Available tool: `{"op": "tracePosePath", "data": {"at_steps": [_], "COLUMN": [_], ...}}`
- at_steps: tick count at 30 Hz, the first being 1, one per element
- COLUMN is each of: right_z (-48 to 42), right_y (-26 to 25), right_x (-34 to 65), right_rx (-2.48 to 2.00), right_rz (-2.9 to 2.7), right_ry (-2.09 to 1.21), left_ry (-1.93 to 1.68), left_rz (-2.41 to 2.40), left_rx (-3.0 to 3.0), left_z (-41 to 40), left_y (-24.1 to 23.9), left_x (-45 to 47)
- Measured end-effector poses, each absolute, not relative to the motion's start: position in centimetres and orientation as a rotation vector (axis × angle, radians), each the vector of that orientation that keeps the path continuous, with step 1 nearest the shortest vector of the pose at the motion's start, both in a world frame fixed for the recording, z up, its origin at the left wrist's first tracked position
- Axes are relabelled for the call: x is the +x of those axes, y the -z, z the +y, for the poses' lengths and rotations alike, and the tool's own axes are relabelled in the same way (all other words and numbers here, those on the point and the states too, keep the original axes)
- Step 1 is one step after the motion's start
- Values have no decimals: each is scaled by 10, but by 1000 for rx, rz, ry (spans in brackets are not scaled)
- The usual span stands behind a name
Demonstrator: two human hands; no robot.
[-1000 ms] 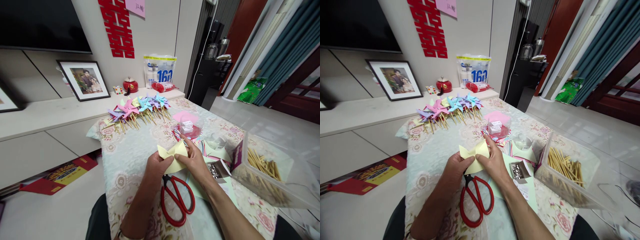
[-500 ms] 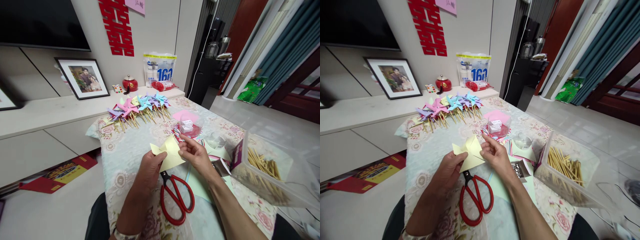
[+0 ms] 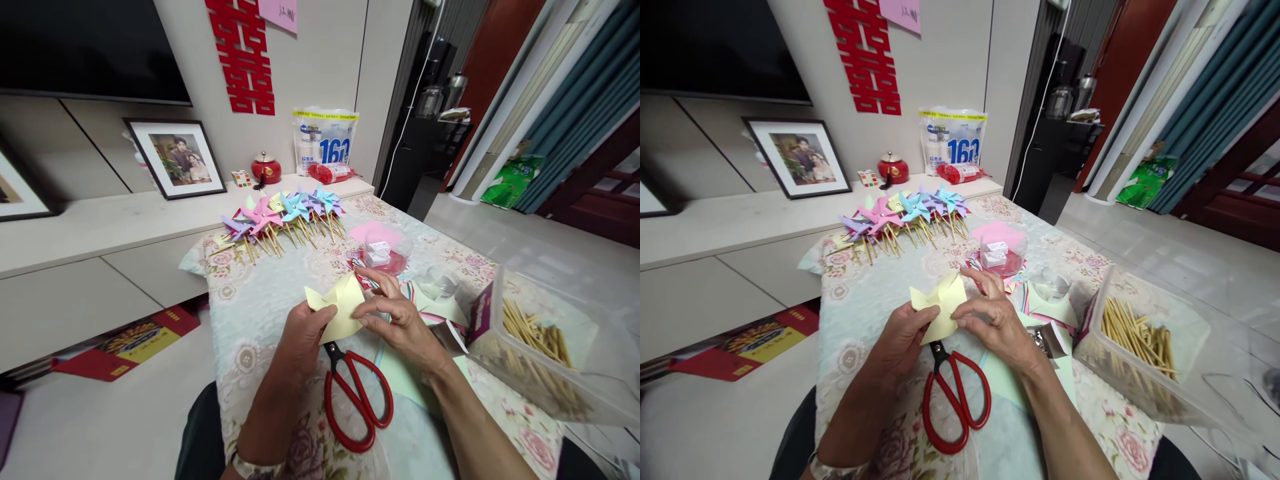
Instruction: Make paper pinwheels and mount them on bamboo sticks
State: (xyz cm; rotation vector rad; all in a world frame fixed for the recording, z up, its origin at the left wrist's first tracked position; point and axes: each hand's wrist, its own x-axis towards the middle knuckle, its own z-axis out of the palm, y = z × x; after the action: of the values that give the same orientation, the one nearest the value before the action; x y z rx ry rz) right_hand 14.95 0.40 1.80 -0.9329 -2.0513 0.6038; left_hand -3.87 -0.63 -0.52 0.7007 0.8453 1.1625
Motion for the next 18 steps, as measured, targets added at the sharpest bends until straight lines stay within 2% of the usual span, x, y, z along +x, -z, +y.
{"op": "tracePosePath", "data": {"at_steps": [10, 18], "right_z": [1, -1], "right_y": [-20, -17], "right_x": [146, 139], "right_rx": [-952, -1058], "right_rz": [-2050, -1918], "right_ry": [-685, -877], "left_ry": [-1172, -1197], "left_rz": [937, 1040], "left_rx": [724, 775], "left_z": [-7, -8], "left_y": [8, 6], "left_x": [-37, -36]}}
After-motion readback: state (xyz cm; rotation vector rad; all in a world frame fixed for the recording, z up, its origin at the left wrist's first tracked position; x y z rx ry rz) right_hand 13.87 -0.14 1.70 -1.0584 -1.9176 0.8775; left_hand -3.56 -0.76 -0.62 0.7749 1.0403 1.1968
